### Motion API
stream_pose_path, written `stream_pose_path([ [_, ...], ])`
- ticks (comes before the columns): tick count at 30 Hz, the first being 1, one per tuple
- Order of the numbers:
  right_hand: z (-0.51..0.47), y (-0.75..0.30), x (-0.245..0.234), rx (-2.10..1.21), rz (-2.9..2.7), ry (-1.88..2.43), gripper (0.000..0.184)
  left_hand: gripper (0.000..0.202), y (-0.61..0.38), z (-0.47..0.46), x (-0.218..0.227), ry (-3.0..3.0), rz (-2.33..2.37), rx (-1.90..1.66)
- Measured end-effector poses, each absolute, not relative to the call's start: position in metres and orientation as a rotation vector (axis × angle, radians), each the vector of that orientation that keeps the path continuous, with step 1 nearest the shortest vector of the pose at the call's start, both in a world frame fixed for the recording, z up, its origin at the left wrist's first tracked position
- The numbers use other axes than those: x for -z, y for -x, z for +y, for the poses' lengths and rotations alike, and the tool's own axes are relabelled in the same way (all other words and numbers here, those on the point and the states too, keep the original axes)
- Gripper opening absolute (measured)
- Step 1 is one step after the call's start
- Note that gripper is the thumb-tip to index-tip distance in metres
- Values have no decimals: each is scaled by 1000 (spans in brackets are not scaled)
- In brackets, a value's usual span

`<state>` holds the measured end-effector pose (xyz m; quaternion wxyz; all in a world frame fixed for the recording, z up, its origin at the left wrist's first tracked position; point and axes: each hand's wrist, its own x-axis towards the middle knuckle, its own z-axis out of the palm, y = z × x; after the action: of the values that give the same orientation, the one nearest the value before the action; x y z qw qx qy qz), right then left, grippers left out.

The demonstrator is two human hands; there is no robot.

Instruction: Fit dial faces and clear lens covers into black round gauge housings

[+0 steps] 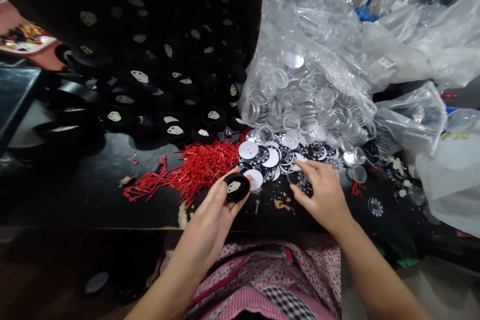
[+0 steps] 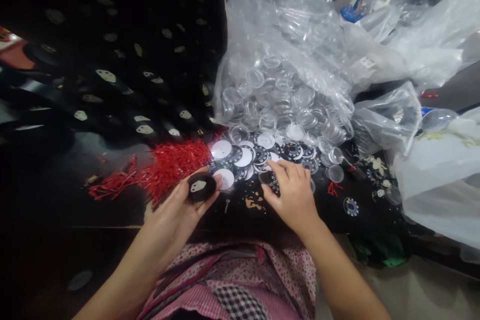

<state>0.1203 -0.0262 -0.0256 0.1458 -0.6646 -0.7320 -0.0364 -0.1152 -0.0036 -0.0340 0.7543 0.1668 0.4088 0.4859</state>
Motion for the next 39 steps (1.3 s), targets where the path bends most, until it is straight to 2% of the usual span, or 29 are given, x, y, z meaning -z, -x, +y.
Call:
stream_pose_path([
  [3, -11, -132, 23, 194, -1982, 2015, 42, 29, 105, 5, 35, -384, 858, -1061],
  [6, -7, -119, 16, 224, -1837, 2009, 33, 36, 106, 7, 33, -383, 887, -1008],
  [9, -12, -85, 11, -48, -1933, 1777, 25, 41, 116, 1, 31, -405, 935, -1032],
  [11, -12, -63, 12, -235, -2062, 1716, 32, 38, 124, -6, 29, -419, 957, -1055],
  [13, -7, -50, 16, -269, -2116, 1782, 38, 34, 130, -13, 28, -417, 965, -1037],
  [16, 3, -47, 17, -309, -2048, 1842, 22, 33, 137, -19, 26, -374, 982, -1006],
  [19, 5, -52, 11, -567, -1877, 1772, 5, 36, 139, -17, 26, -265, 956, -972],
  [25, -11, -44, 0, -759, -1967, 1366, 11, 37, 134, -10, 26, -161, 836, -980],
  [29, -14, -37, 3, -838, -1713, 1457, 4, 31, 131, -22, 29, -380, 855, -1135],
  [35, -15, -37, 8, -1112, -1317, 1526, 21, 33, 126, -27, 29, -375, 890, -1139],
  [39, -16, -39, 6, -1172, -1265, 1532, 21, 33, 123, -23, 27, -327, 889, -1128],
])
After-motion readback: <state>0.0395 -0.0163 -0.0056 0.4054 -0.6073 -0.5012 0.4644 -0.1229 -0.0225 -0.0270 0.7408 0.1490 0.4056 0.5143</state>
